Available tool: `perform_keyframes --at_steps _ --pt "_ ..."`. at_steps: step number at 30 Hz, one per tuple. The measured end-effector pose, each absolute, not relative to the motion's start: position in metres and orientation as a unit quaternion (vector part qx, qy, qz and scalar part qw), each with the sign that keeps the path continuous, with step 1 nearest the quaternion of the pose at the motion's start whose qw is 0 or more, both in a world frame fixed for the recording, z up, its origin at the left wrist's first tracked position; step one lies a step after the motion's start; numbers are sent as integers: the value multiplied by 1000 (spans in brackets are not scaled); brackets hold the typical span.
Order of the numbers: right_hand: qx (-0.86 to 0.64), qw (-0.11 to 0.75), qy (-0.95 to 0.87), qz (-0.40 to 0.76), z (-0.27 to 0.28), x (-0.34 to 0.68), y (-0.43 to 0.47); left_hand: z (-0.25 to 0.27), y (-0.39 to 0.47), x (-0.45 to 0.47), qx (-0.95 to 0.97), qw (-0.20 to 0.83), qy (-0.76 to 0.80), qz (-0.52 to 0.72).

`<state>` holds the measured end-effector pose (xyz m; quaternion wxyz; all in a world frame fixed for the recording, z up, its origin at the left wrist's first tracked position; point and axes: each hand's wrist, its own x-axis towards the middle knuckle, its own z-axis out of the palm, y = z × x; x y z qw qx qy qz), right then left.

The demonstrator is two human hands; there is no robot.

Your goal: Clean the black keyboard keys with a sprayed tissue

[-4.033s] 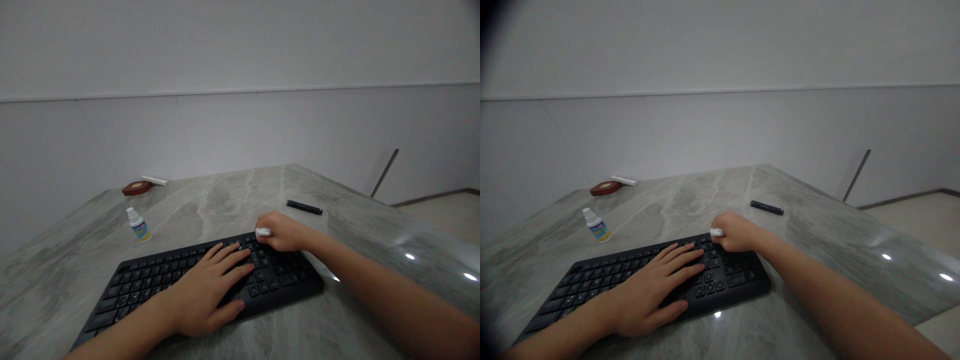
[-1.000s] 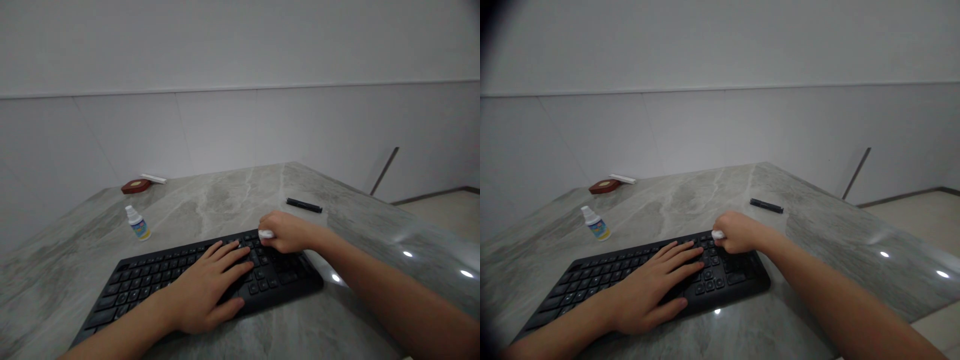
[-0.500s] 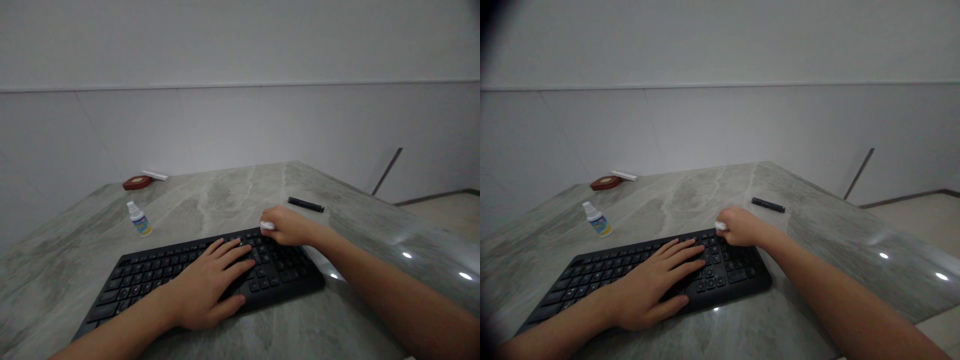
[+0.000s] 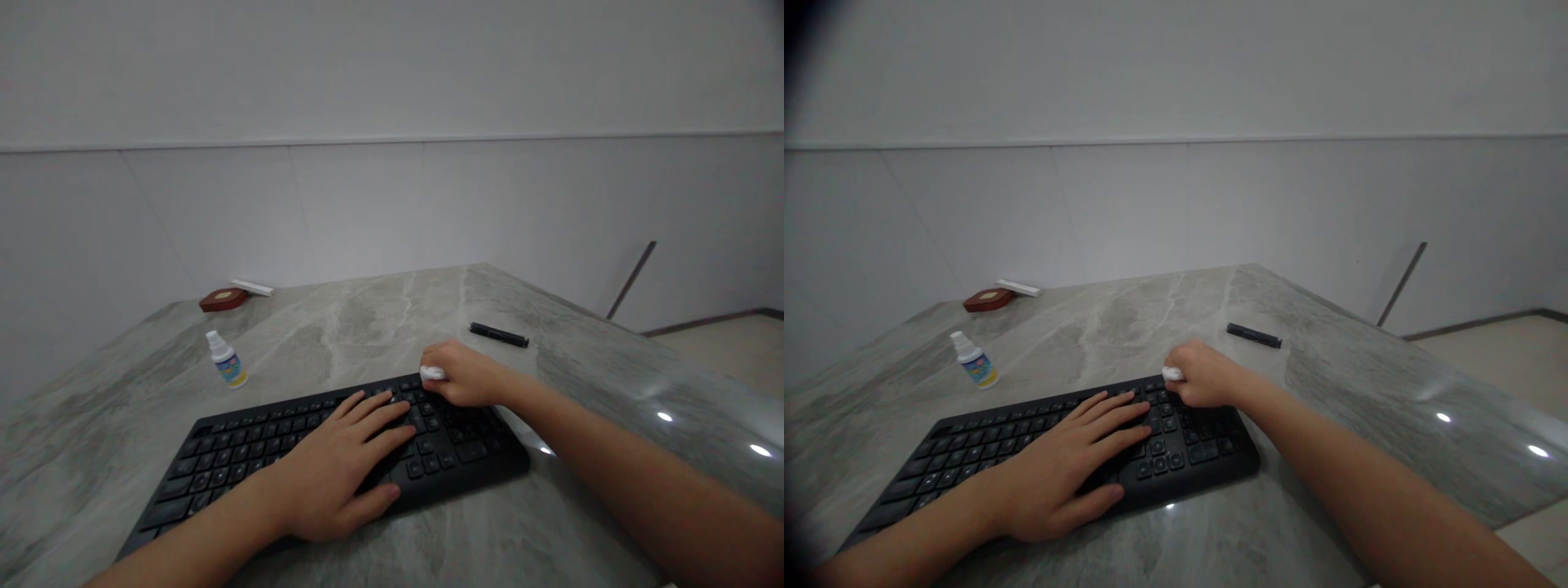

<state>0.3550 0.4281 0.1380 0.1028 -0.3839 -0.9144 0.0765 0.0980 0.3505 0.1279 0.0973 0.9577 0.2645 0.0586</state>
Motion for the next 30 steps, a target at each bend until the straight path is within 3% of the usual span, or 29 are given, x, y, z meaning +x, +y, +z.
perform_keyframes --at_steps 30 --pt "-298 16 -954 36 152 348 428 127 351 98 957 108 257 77"
